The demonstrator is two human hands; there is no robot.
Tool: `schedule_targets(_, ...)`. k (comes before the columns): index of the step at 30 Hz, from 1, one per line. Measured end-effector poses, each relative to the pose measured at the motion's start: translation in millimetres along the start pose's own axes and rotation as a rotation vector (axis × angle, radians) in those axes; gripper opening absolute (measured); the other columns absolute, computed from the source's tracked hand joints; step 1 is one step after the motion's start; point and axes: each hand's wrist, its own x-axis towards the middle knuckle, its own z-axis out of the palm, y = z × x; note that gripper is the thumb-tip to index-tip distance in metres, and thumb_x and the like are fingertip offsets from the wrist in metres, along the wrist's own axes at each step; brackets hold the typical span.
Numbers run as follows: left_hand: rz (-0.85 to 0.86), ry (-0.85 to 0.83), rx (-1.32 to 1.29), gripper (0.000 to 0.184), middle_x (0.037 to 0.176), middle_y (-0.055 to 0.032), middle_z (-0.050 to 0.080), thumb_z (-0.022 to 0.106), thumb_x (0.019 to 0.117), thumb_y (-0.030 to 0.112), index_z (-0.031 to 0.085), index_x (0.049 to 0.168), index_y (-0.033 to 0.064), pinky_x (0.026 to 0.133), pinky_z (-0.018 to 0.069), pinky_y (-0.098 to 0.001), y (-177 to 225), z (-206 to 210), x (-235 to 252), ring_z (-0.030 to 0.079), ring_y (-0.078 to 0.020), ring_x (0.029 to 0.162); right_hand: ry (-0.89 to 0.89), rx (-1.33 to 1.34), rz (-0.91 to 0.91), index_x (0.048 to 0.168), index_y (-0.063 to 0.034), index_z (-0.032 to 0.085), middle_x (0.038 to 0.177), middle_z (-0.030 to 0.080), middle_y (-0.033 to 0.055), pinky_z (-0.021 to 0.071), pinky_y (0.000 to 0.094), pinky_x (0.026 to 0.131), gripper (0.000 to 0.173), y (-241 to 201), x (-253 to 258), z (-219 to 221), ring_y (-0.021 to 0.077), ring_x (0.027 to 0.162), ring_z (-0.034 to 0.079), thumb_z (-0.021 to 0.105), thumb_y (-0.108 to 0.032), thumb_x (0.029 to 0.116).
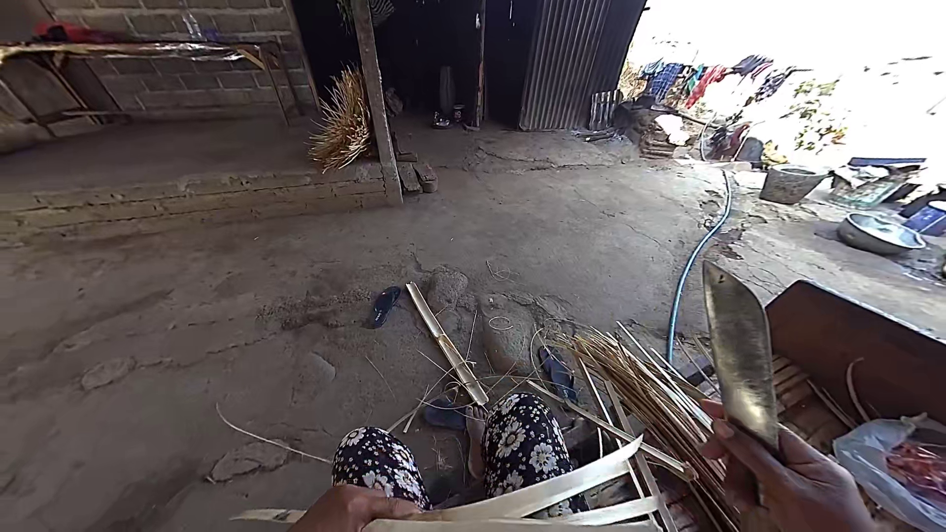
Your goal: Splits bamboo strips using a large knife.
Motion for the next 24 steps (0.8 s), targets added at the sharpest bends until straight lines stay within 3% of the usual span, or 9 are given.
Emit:
schedule_targets(2,0.028,0.003,-0.087,0.037,0.115,-0.0114,0.076,0.078,0.0886,0.014,0.074,0.125,0.0102,0.098,0.0551,-0.0511,-1,-2,-4,0.073,-0.0241,0.108,0.019,-0.008,-0.012,0.123,-0.0053,0.065,0.077,0.072,-0.0030,0.0479,0.0205,0.039,0.023,-5,-3,-9,0.0039,0.045,0.057,0.055,-0.011,0.1029)
schedule_targets(6,0.000,0.210,-0.166,0.038,0.107,-0.0061,0.077,0.081,0.0828,0.014,0.075,0.119,0.0033,0.089,0.0600,-0.0339,-8,-22,-28,0.073,-0.0107,0.094,0.074,-0.055,-0.077,0.123,-0.0063,0.066,0.077,0.071,-0.0030,0.0473,0.0211,0.037,0.026,-8,-3,-19,0.0045,0.045,0.057,0.057,-0.017,0.1010)
schedule_targets(9,0.005,0.171,-0.220,0.039,0.106,0.0002,0.076,0.082,0.0824,0.019,0.074,0.117,0.0024,0.088,0.0573,-0.0222,-8,-39,-45,0.069,0.0016,0.092,0.121,-0.079,-0.080,0.121,-0.0072,0.067,0.076,0.071,-0.0038,0.0476,0.0197,0.038,0.025,-7,-8,-27,0.0029,0.045,0.056,0.057,-0.019,0.1012)
schedule_targets(11,0.002,0.026,-0.241,0.041,0.109,-0.0063,0.075,0.080,0.0836,0.013,0.071,0.120,-0.0036,0.091,0.0554,-0.0251,-8,-43,-45,0.068,-0.0011,0.094,0.136,-0.057,-0.090,0.121,-0.0062,0.068,0.075,0.072,-0.0020,0.0488,0.0190,0.038,0.024,-7,-8,-32,0.0032,0.043,0.057,0.057,-0.015,0.1013)
schedule_targets(13,-0.009,-0.080,-0.213,0.042,0.109,-0.0159,0.074,0.077,0.0832,0.010,0.070,0.121,-0.0072,0.094,0.0552,-0.0342,-12,-36,-40,0.070,-0.0117,0.097,0.151,-0.037,-0.086,0.122,-0.0057,0.068,0.075,0.072,-0.0003,0.0488,0.0189,0.038,0.024,-7,-9,-35,0.0037,0.042,0.056,0.057,-0.013,0.1019)
schedule_targets(16,-0.069,-0.131,-0.099,0.050,0.116,-0.0178,0.072,0.082,0.0855,0.021,0.069,0.129,0.0015,0.096,0.0550,-0.0484,-18,-21,-26,0.070,-0.0252,0.104,0.171,-0.028,-0.049,0.123,-0.0049,0.068,0.074,0.071,0.0028,0.0493,0.0202,0.039,0.023,-10,-12,-34,0.0055,0.042,0.055,0.058,-0.011,0.1026)
schedule_targets(19,-0.021,-0.087,0.116,0.057,0.129,-0.0214,0.065,0.068,0.0956,0.043,0.062,0.142,0.0109,0.097,0.0501,-0.0629,-27,-13,-8,0.064,-0.0394,0.116,0.148,-0.024,-0.036,0.122,-0.0051,0.068,0.073,0.072,0.0027,0.0492,0.0200,0.038,0.023,-13,-14,-29,0.0050,0.041,0.055,0.058,-0.011,0.1021)
schedule_targets(21,-0.006,0.011,0.272,0.049,0.127,-0.0215,0.066,0.062,0.0982,0.035,0.062,0.143,0.0146,0.095,0.0497,-0.0664,-31,-14,0,0.064,-0.0436,0.115,0.087,0.000,-0.029,0.123,-0.0052,0.068,0.073,0.071,0.0029,0.0492,0.0201,0.038,0.024,-14,-18,-22,0.0055,0.042,0.056,0.059,-0.011,0.1013)
schedule_targets(24,0.002,0.219,0.456,0.047,0.109,-0.0171,0.072,0.065,0.0916,0.024,0.067,0.138,0.0163,0.081,0.0540,-0.0665,-25,-16,12,0.070,-0.0428,0.099,-0.114,0.124,-0.019,0.121,-0.0060,0.069,0.074,0.072,0.0011,0.0487,0.0191,0.038,0.025,-15,-22,-2,0.0040,0.043,0.057,0.061,-0.015,0.0994)
